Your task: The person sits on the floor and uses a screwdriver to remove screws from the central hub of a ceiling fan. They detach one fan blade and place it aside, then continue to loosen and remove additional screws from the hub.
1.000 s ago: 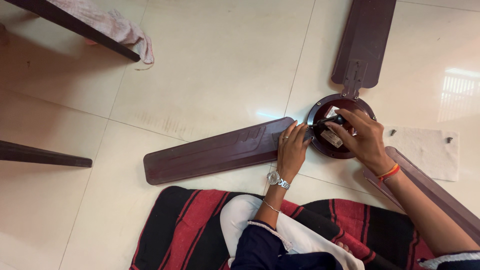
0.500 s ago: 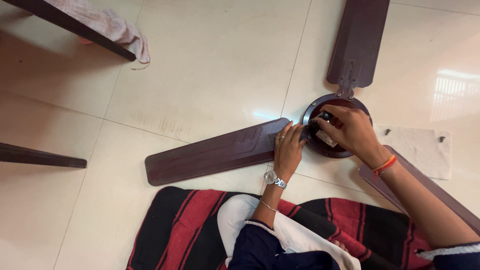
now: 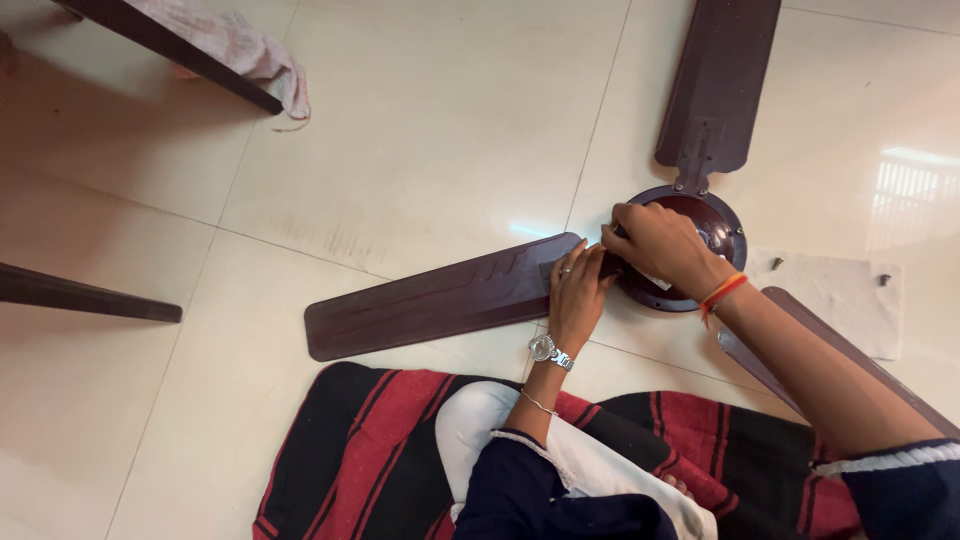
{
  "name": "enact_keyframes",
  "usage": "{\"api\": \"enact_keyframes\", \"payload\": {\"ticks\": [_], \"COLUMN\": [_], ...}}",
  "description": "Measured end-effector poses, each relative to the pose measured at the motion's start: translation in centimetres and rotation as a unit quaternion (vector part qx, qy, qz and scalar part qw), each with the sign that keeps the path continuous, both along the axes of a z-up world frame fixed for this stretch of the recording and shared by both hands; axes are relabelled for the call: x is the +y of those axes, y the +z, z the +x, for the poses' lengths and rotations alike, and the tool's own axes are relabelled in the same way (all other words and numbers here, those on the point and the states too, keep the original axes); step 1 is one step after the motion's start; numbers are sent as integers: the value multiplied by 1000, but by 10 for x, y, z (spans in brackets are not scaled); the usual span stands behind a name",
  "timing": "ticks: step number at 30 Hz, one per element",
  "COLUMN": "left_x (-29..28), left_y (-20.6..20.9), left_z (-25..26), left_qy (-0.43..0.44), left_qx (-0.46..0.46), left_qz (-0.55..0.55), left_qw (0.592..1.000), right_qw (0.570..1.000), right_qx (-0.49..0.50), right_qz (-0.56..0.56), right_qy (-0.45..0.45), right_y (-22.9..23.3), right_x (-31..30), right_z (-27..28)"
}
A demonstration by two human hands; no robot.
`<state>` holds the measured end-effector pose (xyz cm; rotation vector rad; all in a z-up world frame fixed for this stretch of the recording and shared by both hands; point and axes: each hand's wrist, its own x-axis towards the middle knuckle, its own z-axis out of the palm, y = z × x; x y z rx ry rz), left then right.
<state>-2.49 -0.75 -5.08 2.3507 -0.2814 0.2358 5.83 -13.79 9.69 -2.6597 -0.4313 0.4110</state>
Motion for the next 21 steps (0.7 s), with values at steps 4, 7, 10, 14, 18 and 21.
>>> {"api": "enact_keyframes", "payload": {"ticks": [4, 7, 10, 14, 18, 21], "left_x": [0, 0, -1, 0, -2, 0], "left_y": [-4, -6, -8, -7, -7, -5], "left_z": [0, 1, 0, 2, -1, 1], "left_qy": [1, 2, 5, 9, 12, 13], "left_qx": [4, 13, 17, 22, 16, 18], "left_qz": [5, -2, -20, -28, -37, -37], "left_qw": [1000, 1000, 1000, 999, 999, 999], "right_qw": [999, 999, 998, 998, 997, 997], "right_qx": [47, 39, 37, 14, 29, 31], "right_qz": [-4, -12, -30, -29, -6, 3], "right_qy": [-1, 19, 37, 61, 68, 77], "right_y": [9, 12, 15, 18, 16, 18], "right_x": [-2, -4, -8, -6, -6, -6], "right_z": [6, 9, 8, 6, 1, 4]}}
